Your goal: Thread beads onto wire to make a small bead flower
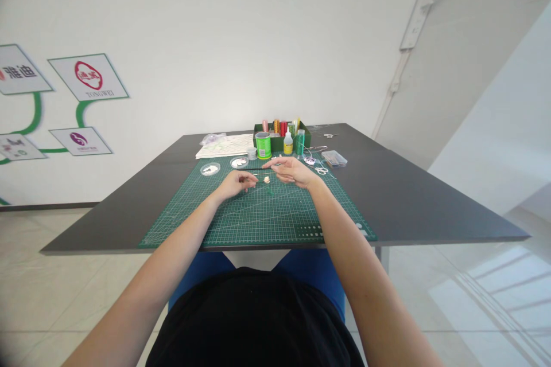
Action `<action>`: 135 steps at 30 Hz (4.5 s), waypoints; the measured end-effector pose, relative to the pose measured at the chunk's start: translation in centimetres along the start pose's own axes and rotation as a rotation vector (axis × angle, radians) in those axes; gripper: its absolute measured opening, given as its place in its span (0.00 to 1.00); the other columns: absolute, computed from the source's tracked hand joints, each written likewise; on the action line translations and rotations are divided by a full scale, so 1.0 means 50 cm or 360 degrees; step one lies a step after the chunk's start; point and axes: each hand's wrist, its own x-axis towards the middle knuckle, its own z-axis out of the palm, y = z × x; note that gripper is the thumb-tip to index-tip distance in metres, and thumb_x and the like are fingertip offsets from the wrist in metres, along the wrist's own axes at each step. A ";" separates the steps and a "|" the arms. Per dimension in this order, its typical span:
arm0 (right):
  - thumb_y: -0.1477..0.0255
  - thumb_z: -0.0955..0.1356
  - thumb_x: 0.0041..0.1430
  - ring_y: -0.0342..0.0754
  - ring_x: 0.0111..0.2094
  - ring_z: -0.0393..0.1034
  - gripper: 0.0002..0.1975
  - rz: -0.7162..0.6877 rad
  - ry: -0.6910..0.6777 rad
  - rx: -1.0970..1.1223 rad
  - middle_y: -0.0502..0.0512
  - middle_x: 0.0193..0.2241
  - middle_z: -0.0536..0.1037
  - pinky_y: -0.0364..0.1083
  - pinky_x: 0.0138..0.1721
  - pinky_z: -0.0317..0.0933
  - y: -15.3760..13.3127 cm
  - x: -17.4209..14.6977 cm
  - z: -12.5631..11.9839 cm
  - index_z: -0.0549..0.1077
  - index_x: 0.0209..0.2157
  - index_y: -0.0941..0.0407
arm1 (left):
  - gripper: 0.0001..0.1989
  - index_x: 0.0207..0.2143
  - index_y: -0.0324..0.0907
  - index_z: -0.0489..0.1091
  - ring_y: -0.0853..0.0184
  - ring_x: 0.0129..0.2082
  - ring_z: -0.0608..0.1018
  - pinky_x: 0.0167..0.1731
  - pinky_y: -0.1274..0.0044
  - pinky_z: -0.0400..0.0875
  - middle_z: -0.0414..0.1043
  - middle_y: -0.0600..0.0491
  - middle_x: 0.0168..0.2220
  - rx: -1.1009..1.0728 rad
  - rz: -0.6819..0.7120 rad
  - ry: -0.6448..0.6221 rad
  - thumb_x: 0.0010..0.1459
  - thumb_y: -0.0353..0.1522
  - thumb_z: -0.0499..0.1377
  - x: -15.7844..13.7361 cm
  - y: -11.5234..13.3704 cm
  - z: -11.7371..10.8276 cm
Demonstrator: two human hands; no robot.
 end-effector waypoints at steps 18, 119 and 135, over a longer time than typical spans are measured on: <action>0.61 0.74 0.58 0.36 0.14 0.40 0.18 -0.0075 0.0364 -0.0025 0.39 0.12 0.53 0.42 0.18 0.35 0.021 0.010 -0.010 0.77 0.45 0.60 | 0.17 0.41 0.35 0.80 0.72 0.24 0.75 0.28 0.79 0.71 0.81 0.46 0.32 -0.0194 0.0077 -0.0502 0.51 0.37 0.70 -0.018 0.028 0.013; 0.62 0.70 0.62 0.36 0.13 0.46 0.22 0.0461 -0.0175 -0.0449 0.38 0.12 0.55 0.40 0.16 0.40 0.054 0.017 -0.002 0.77 0.49 0.66 | 0.08 0.34 0.38 0.76 0.70 0.23 0.74 0.29 0.77 0.71 0.78 0.51 0.31 -0.0251 0.0035 0.1038 0.51 0.32 0.65 0.004 0.008 -0.029; 0.65 0.71 0.63 0.35 0.13 0.45 0.22 0.0382 -0.0412 -0.0150 0.38 0.11 0.57 0.39 0.16 0.37 0.034 0.011 0.010 0.76 0.51 0.67 | 0.05 0.35 0.40 0.78 0.66 0.32 0.79 0.38 0.73 0.73 0.80 0.50 0.35 0.0309 0.0136 0.0845 0.56 0.26 0.62 -0.005 0.009 -0.022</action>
